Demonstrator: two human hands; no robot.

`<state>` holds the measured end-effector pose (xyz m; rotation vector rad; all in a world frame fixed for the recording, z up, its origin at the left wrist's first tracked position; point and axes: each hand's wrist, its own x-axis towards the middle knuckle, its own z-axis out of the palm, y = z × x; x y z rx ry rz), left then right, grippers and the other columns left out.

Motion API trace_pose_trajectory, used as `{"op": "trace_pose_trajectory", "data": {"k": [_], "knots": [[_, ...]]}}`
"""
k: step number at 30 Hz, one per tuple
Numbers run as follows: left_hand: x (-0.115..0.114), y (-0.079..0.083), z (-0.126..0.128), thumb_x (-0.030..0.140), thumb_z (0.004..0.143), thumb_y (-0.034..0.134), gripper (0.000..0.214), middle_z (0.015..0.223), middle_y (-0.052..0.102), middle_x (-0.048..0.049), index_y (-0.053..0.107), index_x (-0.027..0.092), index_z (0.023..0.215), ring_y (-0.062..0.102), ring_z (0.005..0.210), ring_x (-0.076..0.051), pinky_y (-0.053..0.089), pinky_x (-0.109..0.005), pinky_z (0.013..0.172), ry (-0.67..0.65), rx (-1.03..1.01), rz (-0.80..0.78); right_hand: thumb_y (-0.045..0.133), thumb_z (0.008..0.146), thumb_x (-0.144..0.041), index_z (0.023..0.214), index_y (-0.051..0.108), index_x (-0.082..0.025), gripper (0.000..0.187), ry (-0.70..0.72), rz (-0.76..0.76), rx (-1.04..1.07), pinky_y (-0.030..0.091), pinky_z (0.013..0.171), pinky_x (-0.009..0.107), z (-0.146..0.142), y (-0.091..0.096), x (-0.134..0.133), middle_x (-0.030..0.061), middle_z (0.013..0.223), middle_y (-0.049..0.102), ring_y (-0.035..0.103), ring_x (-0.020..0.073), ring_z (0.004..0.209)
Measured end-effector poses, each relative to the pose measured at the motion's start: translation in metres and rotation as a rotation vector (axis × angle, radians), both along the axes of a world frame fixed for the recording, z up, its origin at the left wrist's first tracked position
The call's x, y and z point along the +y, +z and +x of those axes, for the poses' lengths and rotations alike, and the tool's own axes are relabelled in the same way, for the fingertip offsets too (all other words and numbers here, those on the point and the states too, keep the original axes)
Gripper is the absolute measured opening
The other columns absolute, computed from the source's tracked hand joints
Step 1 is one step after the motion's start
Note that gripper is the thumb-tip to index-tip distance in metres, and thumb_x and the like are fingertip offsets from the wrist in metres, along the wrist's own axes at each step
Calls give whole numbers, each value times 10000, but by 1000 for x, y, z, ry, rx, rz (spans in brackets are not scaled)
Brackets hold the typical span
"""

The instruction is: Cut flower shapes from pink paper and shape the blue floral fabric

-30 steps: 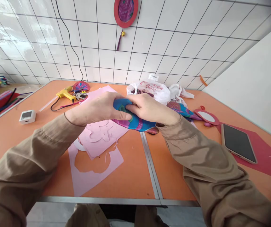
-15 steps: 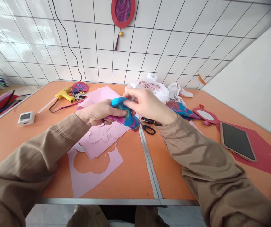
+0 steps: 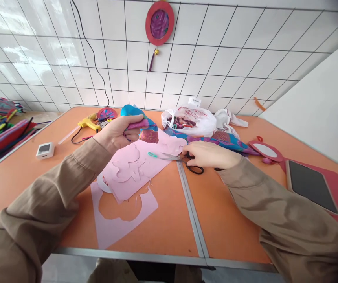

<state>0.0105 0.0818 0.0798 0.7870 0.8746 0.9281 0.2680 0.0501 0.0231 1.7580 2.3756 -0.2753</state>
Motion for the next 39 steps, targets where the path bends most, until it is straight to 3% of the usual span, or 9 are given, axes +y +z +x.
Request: {"op": "trace_pose_trajectory", "data": {"k": [8,13,17,20,23,26,30,35,39], "knots": [[3,7,-5,99,974,503,418,426,305,71,356,184,592,182,322,3,134,-122,302,48,-1,-14,572,713,-63,1174,658,-251,505,102,-43,-146,341,604,309,-2,4,-8,89,1140,703,652,297,1027],[5,8,-12,114,972,508,381,459,338,67,366,188,627,170,359,-1,130,-130,328,13,-28,45,578,649,-44,1042,679,-251,455,139,-27,-113,357,612,310,2,7,-10,79,1002,702,643,274,912],[8,6,-17,105,941,556,359,511,359,68,355,193,657,184,382,0,134,-145,355,-19,-43,154,565,598,-55,860,642,-271,348,85,-142,113,356,557,317,14,29,-17,36,780,656,559,197,671],[8,5,-16,112,940,561,366,522,375,65,349,191,652,164,377,4,117,-154,350,7,-43,192,620,673,-193,881,607,-259,218,108,-285,538,433,629,328,19,41,-23,60,841,661,614,209,744],[6,5,-13,121,949,554,364,520,408,58,371,176,639,180,370,12,126,-145,347,38,-62,188,761,721,-413,1033,573,-265,393,176,-455,1036,473,755,359,11,36,-25,81,949,669,665,230,881],[2,6,-11,118,973,506,367,505,408,60,384,169,631,189,364,13,129,-135,347,45,-73,188,788,747,-576,1074,532,-283,508,326,-539,1305,469,788,374,-8,20,-23,52,938,628,644,201,866],[1,5,-12,125,963,531,361,501,387,68,387,170,635,201,365,11,146,-131,349,15,-87,226,714,796,-658,1083,514,-250,538,411,-511,1387,456,786,355,-29,0,-20,25,852,584,577,170,777],[2,3,-13,130,979,519,374,493,362,75,402,164,626,208,355,15,162,-128,335,8,-95,239,623,801,-760,989,475,-243,570,285,-432,1381,441,690,325,-43,-6,-29,-7,813,521,542,156,692],[-2,3,-9,124,988,507,397,488,388,69,410,156,605,221,357,15,183,-123,334,-6,-94,229,589,799,-793,995,475,-248,590,215,-358,1370,438,692,329,-50,-6,-35,-5,768,558,541,161,681]]}}
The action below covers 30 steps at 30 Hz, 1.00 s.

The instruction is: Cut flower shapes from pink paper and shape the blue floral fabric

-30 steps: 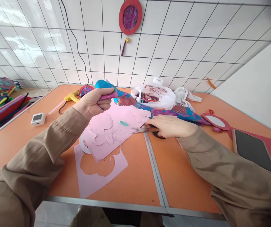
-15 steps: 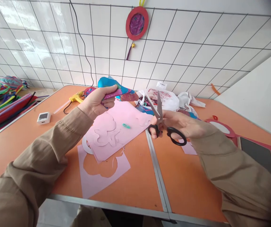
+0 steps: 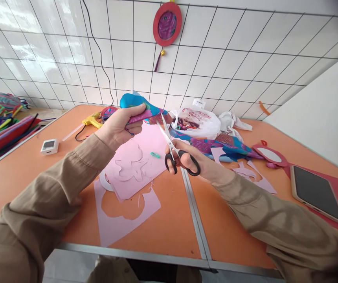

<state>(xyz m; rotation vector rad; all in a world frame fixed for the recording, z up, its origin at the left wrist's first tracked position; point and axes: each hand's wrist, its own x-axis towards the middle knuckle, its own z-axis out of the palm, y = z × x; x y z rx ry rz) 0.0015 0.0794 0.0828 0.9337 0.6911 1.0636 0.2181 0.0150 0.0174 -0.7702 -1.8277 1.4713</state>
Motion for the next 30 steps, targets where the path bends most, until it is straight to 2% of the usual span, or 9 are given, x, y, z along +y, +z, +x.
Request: {"op": "trace_pose_trajectory", "data": {"k": [4,14,21,30], "knots": [[-3,-3,7,92,966,526,409,474,397,62,401,157,582,210,354,10,163,-128,321,42,13,-16,592,809,-782,1009,473,-214,614,-8,23,44,441,678,316,-3,-5,1,-10,769,557,544,139,663],[-2,-11,12,89,954,534,439,445,322,70,378,158,549,200,342,9,141,-129,339,30,60,17,598,829,-756,1006,462,-202,598,-41,0,69,435,661,294,-5,-5,-3,-17,766,546,562,127,675],[-6,-15,17,73,925,562,408,449,361,65,423,143,548,216,355,2,157,-135,345,72,77,84,630,835,-720,1015,474,-208,565,-88,-20,96,446,671,300,-7,-9,-2,-17,775,556,569,122,679],[-9,-18,21,66,898,587,404,479,382,60,407,153,547,226,364,-4,149,-144,352,73,98,101,641,753,-793,936,509,-265,574,-179,-17,58,417,619,316,-10,-4,-5,-17,713,567,570,150,635]]}}
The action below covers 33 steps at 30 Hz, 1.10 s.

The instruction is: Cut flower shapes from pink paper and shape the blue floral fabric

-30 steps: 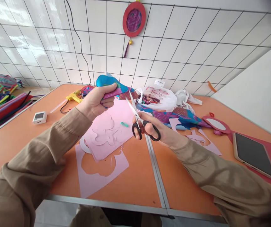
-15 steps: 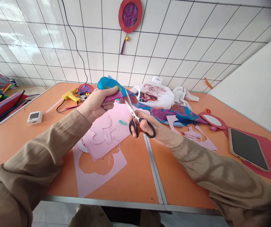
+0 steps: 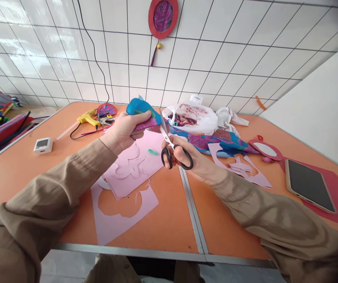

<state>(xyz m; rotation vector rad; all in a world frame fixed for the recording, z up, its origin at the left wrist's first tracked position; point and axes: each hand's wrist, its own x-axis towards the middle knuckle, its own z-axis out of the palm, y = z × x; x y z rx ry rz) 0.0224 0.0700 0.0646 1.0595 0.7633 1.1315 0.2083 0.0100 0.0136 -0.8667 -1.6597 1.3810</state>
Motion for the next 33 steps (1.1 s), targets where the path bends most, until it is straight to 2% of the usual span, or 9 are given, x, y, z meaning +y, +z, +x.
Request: {"op": "trace_pose_trajectory", "data": {"k": [8,19,33], "knots": [[1,-1,0,55,885,599,398,472,398,53,420,150,542,238,358,-4,160,-135,334,10,-17,-11,624,827,-739,988,462,-197,588,20,25,35,355,558,270,1,-11,2,-54,668,539,519,98,570],[4,-2,-1,66,889,603,391,475,400,49,432,146,547,233,366,-6,148,-145,349,-5,-2,-4,662,769,-765,933,478,-205,612,-34,16,17,357,540,251,1,-11,4,-81,608,481,481,86,519],[1,3,-1,50,913,561,442,442,361,58,420,149,506,224,355,-9,155,-146,353,-14,17,-20,661,781,-750,928,480,-213,585,-51,23,-5,332,549,267,0,-13,5,-82,627,456,444,82,504]]}}
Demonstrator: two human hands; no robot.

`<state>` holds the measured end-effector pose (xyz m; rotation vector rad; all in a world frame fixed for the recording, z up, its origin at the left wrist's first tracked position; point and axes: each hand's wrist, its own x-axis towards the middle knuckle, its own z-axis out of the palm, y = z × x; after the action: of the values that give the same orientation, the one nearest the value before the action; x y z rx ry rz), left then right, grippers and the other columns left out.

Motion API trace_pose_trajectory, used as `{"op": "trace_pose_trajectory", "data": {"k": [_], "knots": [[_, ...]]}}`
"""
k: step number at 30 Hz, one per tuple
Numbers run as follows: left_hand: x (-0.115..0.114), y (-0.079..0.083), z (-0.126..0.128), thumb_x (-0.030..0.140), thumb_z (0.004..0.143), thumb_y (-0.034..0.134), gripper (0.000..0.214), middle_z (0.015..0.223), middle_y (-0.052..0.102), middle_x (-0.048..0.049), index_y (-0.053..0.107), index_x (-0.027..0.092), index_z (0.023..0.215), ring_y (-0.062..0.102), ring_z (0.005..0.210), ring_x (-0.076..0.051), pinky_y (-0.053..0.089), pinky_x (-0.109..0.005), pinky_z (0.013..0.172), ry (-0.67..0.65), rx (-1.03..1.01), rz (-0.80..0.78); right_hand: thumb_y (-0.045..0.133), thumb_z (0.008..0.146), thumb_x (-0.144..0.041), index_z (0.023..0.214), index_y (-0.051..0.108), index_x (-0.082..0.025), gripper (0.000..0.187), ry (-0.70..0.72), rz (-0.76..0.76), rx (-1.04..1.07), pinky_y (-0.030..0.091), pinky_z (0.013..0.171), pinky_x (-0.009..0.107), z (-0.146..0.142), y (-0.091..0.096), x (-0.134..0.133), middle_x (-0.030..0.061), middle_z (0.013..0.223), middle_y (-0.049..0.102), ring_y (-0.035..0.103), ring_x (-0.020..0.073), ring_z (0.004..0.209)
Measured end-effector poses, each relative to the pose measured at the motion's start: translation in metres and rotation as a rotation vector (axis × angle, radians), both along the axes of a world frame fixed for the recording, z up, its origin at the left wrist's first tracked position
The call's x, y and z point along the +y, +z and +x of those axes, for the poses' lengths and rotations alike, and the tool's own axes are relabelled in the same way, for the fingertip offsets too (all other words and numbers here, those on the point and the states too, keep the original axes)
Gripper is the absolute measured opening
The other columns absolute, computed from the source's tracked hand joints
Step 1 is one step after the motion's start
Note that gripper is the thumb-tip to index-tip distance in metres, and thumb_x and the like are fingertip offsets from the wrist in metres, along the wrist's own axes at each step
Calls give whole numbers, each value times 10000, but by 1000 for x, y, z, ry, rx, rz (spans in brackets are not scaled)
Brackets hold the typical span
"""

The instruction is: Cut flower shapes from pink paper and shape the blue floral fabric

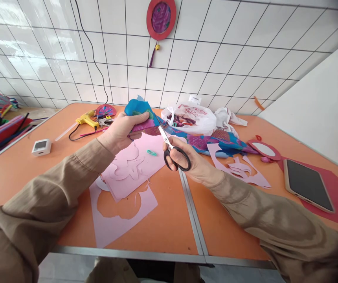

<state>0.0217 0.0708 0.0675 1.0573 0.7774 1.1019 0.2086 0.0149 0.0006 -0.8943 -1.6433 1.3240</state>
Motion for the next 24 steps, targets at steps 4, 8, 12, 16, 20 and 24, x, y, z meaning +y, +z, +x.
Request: {"op": "trace_pose_trajectory", "data": {"k": [4,8,12,16,20,24], "knots": [[2,0,-1,43,917,542,450,419,345,60,416,150,498,208,342,-9,139,-146,345,-12,13,-7,665,781,-743,922,469,-212,583,-3,-24,2,331,553,268,-1,3,-2,-84,612,463,439,81,505],[5,0,-5,54,915,550,429,421,351,58,440,148,511,217,340,-3,146,-140,346,-55,9,19,630,790,-770,950,462,-205,612,55,-27,8,345,551,271,-1,6,-5,-72,601,506,492,97,519],[5,3,-10,58,913,562,397,443,353,60,447,147,544,233,356,1,166,-134,355,-75,12,49,644,786,-762,964,474,-194,620,91,-46,33,381,556,262,0,7,-5,-53,635,548,538,100,537],[11,8,-17,60,925,539,410,480,394,42,409,157,548,218,380,-1,161,-141,356,-19,30,99,765,693,-716,929,488,-201,630,129,-95,-56,391,508,243,2,2,-1,-63,653,543,556,103,526],[22,12,-30,56,930,540,411,490,340,59,377,179,573,180,408,-10,149,-144,359,1,11,194,864,621,-627,906,526,-190,622,193,-120,-148,381,468,225,4,2,0,-68,660,524,530,88,511],[22,16,-38,82,976,538,378,533,343,66,407,178,634,194,453,8,154,-130,405,-62,93,237,731,729,-725,1063,532,-181,668,222,-96,-55,391,503,244,6,11,-4,-35,649,594,596,129,562]]}}
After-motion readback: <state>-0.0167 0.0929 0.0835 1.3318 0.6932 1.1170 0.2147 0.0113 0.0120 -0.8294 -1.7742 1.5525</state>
